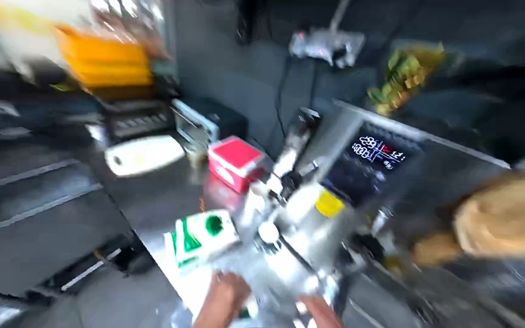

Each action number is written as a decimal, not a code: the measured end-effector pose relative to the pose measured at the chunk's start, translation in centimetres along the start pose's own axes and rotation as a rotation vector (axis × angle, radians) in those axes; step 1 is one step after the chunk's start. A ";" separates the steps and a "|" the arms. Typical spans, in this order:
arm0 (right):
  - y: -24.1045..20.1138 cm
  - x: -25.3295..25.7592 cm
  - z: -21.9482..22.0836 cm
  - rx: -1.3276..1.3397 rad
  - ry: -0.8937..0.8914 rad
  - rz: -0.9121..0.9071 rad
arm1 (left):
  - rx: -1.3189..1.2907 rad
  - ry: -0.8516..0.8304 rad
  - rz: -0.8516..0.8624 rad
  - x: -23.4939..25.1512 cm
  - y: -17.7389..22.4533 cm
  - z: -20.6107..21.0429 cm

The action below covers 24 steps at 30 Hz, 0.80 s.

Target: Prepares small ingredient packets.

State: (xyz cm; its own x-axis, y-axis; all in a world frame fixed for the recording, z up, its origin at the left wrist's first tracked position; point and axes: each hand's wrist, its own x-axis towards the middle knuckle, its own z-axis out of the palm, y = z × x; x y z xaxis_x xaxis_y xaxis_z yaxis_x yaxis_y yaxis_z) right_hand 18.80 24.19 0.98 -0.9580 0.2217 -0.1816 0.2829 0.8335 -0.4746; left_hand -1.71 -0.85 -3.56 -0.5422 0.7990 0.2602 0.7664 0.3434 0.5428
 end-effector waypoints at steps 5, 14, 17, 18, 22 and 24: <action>-2.3 3.4 -0.2 -0.107 -0.159 -0.017 | 0.053 -0.063 0.010 1.1 1.0 -1.7; -4.6 5.8 -0.4 -0.264 -0.225 -0.005 | 0.082 -0.043 0.019 0.4 0.7 -2.0; -5.6 6.9 -0.4 -0.281 -0.240 -0.049 | 0.051 0.009 0.040 0.2 0.2 -1.4; -6.0 7.3 -0.3 -0.288 -0.269 -0.049 | 0.038 0.028 0.048 0.1 0.1 -0.9; -6.8 8.7 0.2 -0.290 -0.280 -0.064 | -0.006 0.143 0.059 -0.3 -0.7 0.1; -7.8 9.0 0.8 -0.301 -0.305 -0.077 | -0.048 0.170 0.039 -0.6 -0.8 0.7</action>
State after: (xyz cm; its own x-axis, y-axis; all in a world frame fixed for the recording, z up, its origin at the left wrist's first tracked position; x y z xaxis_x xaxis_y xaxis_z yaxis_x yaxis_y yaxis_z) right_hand 7.99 19.30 2.32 -0.9056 0.0313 -0.4229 0.1418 0.9622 -0.2325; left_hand -1.70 -1.29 -4.68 -0.5655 0.7152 0.4108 0.7730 0.2859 0.5663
